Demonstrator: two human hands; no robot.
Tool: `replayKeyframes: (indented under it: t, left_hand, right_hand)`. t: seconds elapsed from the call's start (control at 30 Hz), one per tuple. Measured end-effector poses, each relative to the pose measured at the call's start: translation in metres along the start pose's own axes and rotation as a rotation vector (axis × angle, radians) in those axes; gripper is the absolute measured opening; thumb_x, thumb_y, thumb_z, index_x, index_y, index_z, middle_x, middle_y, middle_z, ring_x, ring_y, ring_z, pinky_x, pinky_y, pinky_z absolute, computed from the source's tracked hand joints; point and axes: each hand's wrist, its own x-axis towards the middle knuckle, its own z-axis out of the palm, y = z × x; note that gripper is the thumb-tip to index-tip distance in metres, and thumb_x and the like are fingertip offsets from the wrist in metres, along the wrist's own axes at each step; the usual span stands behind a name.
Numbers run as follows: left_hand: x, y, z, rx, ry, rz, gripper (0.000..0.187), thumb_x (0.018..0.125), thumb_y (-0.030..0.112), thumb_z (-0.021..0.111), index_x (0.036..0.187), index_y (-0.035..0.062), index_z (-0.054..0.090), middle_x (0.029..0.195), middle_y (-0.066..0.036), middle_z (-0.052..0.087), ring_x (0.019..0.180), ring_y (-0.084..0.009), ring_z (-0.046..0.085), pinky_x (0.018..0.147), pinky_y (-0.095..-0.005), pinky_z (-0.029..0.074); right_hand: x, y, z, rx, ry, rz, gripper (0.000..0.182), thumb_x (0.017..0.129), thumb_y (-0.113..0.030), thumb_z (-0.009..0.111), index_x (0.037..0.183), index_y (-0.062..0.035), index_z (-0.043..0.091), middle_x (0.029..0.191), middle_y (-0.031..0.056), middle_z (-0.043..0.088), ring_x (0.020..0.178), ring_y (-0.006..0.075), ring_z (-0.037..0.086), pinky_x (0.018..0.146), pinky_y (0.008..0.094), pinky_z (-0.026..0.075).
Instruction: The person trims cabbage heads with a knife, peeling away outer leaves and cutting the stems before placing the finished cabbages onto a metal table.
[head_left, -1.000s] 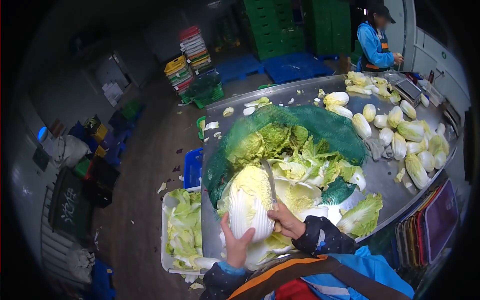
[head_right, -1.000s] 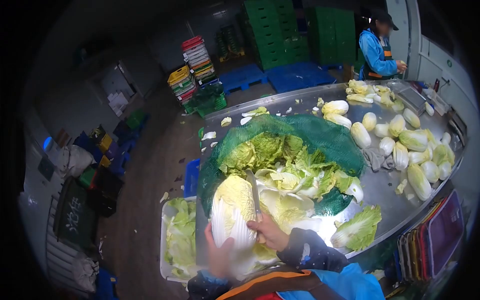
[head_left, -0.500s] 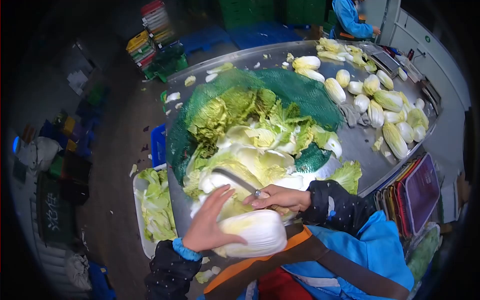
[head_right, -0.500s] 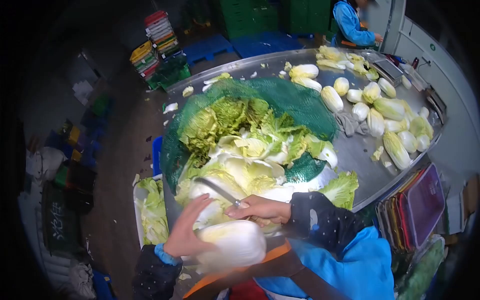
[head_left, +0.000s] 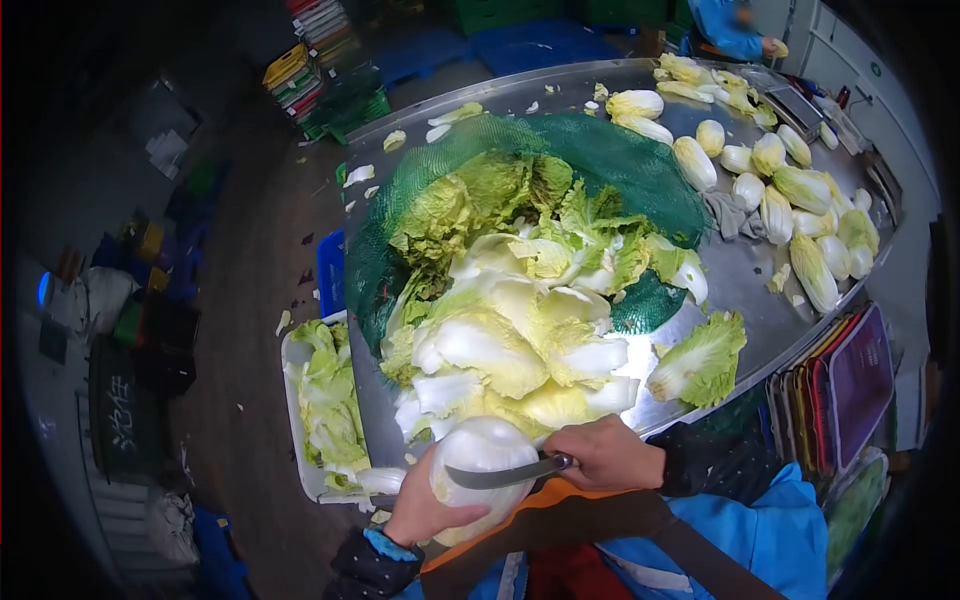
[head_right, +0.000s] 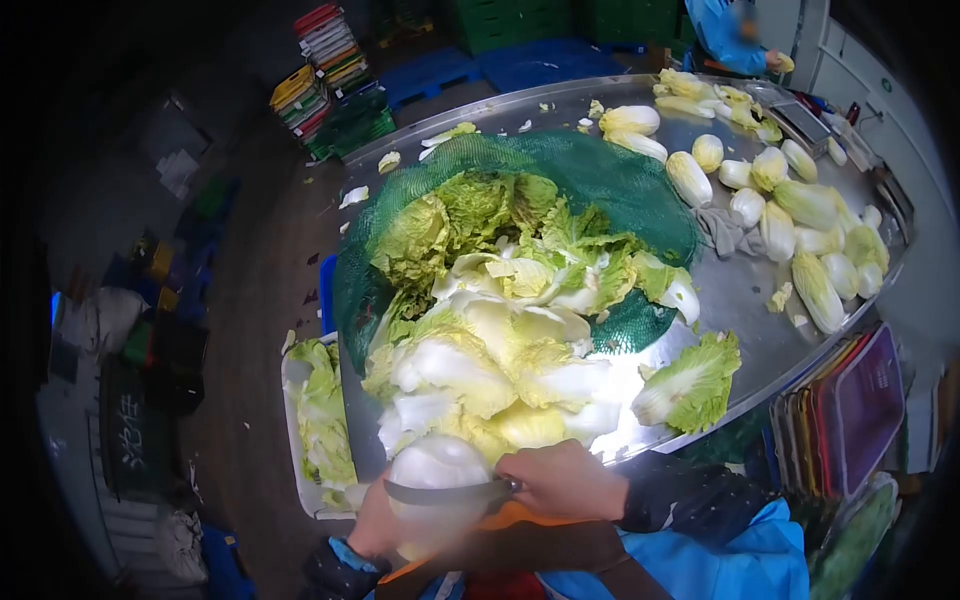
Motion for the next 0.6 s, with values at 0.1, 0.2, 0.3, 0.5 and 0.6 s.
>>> replayKeyframes:
  t: [0.1, 0.2, 0.3, 0.5, 0.6]
  left_hand:
    - [-0.007, 0.013, 0.006, 0.222, 0.063, 0.046, 0.085, 0.057, 0.017, 0.083, 0.128, -0.0011, 0.04, 0.119, -0.012, 0.053, 0.109, -0.0196, 0.051, 0.094, -0.0335, 0.041]
    - [-0.009, 0.003, 0.009, 0.127, 0.112, 0.02, 0.085, 0.055, 0.017, 0.084, 0.127, -0.0013, 0.041, 0.115, -0.012, 0.056, 0.105, -0.0194, 0.054, 0.091, -0.0332, 0.043]
    - [-0.013, -0.016, 0.011, 0.145, 0.081, 0.027, 0.086, 0.055, 0.017, 0.084, 0.127, -0.0015, 0.041, 0.113, -0.012, 0.058, 0.103, -0.0193, 0.056, 0.089, -0.0334, 0.044]
    - [-0.022, -0.002, 0.022, 0.343, 0.129, 0.174, 0.091, 0.051, 0.02, 0.086, 0.127, -0.0016, 0.041, 0.114, -0.014, 0.058, 0.105, -0.0203, 0.056, 0.09, -0.0349, 0.045]
    - [-0.04, -0.01, 0.028, -0.004, 0.257, 0.092, 0.095, 0.048, 0.021, 0.087, 0.128, -0.0019, 0.041, 0.115, -0.015, 0.057, 0.107, -0.0211, 0.055, 0.092, -0.0357, 0.044]
  right_hand:
    - [0.003, -0.004, 0.0, 0.033, -0.174, 0.117, 0.012, 0.078, -0.018, 0.057, 0.086, -0.0099, 0.053, 0.071, 0.0099, 0.058, 0.064, 0.0318, 0.059, 0.057, 0.0412, 0.046]
    - [0.004, -0.001, 0.002, 0.002, -0.206, 0.118, 0.015, 0.077, -0.017, 0.058, 0.087, -0.0081, 0.051, 0.07, 0.0109, 0.058, 0.063, 0.0332, 0.059, 0.056, 0.043, 0.046]
    - [0.001, 0.004, 0.005, -0.082, -0.218, 0.154, 0.018, 0.076, -0.016, 0.058, 0.09, -0.0066, 0.05, 0.068, 0.013, 0.058, 0.063, 0.0344, 0.059, 0.056, 0.0453, 0.045]
    - [-0.034, 0.08, 0.011, -0.266, -0.34, 0.532, 0.015, 0.081, -0.019, 0.052, 0.087, -0.0056, 0.055, 0.067, 0.0187, 0.06, 0.063, 0.0378, 0.059, 0.058, 0.0486, 0.045]
    - [-0.026, 0.066, 0.0, -0.072, 0.06, 0.469, 0.009, 0.08, -0.015, 0.053, 0.084, -0.0078, 0.056, 0.063, 0.0176, 0.058, 0.058, 0.0372, 0.058, 0.054, 0.0463, 0.046]
